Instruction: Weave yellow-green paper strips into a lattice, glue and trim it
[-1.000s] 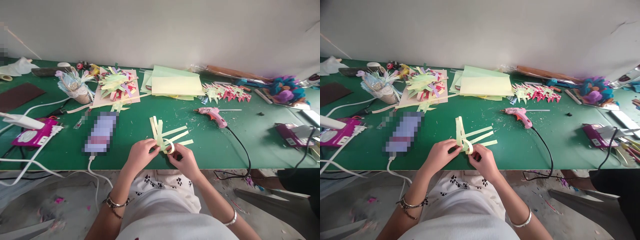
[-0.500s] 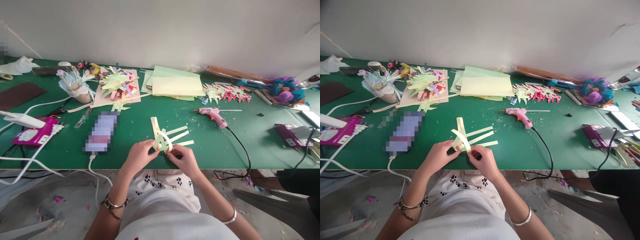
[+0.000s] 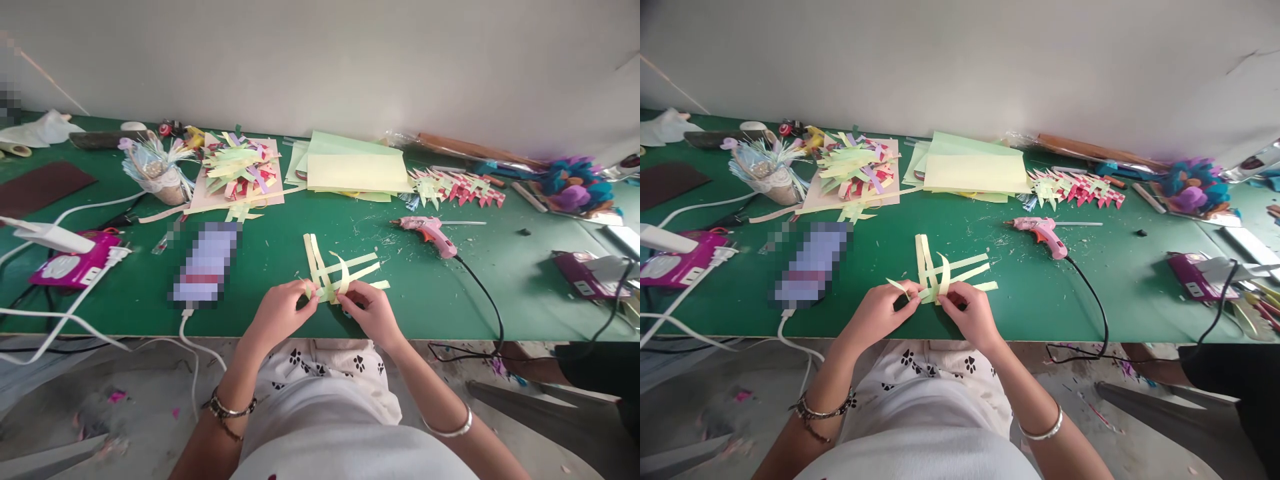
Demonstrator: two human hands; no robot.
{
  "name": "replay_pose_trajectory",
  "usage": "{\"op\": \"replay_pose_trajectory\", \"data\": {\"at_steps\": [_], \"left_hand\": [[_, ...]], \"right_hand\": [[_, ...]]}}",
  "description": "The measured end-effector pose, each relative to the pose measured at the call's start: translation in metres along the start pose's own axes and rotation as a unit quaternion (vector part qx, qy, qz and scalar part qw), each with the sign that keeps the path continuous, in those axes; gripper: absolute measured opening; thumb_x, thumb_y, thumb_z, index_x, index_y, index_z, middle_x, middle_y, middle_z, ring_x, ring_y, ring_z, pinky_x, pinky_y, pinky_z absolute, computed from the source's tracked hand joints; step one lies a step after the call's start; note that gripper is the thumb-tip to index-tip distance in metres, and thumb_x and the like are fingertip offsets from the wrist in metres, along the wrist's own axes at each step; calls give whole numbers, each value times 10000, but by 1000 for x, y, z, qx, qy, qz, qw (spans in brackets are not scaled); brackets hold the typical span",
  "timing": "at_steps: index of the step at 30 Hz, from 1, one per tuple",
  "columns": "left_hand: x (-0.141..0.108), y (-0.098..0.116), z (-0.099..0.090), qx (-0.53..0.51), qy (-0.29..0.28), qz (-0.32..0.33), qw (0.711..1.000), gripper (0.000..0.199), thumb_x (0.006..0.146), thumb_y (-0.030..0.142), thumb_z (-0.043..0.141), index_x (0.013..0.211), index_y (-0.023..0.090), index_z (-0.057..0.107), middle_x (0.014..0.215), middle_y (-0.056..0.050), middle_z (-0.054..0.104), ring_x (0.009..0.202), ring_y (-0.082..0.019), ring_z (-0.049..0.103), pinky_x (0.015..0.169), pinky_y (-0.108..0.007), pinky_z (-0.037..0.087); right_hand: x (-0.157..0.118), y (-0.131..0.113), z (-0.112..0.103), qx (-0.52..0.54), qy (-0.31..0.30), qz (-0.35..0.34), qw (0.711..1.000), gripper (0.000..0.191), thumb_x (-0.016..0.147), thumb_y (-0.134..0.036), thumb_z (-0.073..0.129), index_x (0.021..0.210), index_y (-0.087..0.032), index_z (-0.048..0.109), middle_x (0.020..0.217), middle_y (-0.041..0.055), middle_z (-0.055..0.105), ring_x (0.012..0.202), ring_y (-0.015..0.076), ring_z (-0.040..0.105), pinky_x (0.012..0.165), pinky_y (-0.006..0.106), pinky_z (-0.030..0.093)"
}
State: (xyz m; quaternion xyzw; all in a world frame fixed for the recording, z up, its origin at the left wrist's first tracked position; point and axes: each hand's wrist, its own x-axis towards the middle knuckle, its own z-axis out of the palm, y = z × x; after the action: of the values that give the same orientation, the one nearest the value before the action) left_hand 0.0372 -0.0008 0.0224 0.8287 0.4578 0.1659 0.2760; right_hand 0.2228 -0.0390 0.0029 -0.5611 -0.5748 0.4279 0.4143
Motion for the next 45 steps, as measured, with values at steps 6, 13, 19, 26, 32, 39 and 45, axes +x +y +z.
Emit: {"op": "replay_pose_trajectory", "data": {"at_steps": [6, 13, 19, 26, 32, 39, 45], "left_hand": [[-2, -3, 0, -2, -9, 14, 1000, 255, 893, 325, 371, 817, 207, 584, 871, -24, 670, 667, -138, 604, 584, -227, 421], [-2, -1, -1, 9, -10, 19, 1000, 255, 888, 331, 383, 864, 207, 605, 810, -20, 656, 578, -121, 560, 545, -226, 396], [-1, 3, -4, 12, -12, 22, 1000, 256, 882, 334, 383, 823, 201, 594, 772, -4, 643, 511, -100, 504, 508, -226, 359], [2, 4, -5, -13, -30, 7, 999, 177, 867, 348, 434, 866, 222, 558, 864, 2, 640, 633, -131, 569, 554, -232, 390], [8, 4, 3, -36, -26, 11, 999, 277, 820, 312, 542, 1086, 265, 486, 983, 16, 623, 820, -149, 598, 651, -233, 446], [12, 3, 8, 31, -5, 64, 997, 215, 834, 228, 527, 1048, 228, 503, 960, -22, 613, 834, -173, 584, 684, -282, 462], [12, -1, 11, 57, -4, 113, 992, 200, 883, 182, 429, 944, 238, 611, 942, -33, 580, 879, -179, 562, 720, -294, 460]], "right_hand": [[1, -2, 1, -15, -13, 1, 1000, 138, 809, -302, 513, 847, -201, 598, 702, 6, 619, 620, 127, 560, 607, 252, 461], [10, -13, -5, -193, -39, -83, 977, 115, 818, -220, 485, 756, -201, 580, 648, 2, 541, 606, 128, 478, 536, 234, 380], [23, -11, -4, -178, -39, -84, 980, 136, 824, -227, 487, 738, -199, 590, 802, 35, 577, 700, 144, 529, 591, 254, 419], [24, -5, -2, -276, 1, -95, 956, 122, 795, -245, 537, 906, -195, 550, 834, 45, 548, 780, 184, 516, 670, 298, 435], [24, -2, -12, -373, 11, -151, 916, 301, 813, -302, 526, 1086, -201, 448, 1121, 103, 502, 1020, 254, 452, 815, 377, 377], [30, -1, -13, -373, -42, -131, 917, 83, 840, -248, 470, 900, -225, 523, 1109, 63, 540, 1015, 223, 491, 834, 395, 308], [32, 4, -26, -294, -1, -111, 949, 265, 813, -118, 350, 924, -235, 560, 1085, 58, 559, 1017, 213, 514, 861, 414, 323]]}}
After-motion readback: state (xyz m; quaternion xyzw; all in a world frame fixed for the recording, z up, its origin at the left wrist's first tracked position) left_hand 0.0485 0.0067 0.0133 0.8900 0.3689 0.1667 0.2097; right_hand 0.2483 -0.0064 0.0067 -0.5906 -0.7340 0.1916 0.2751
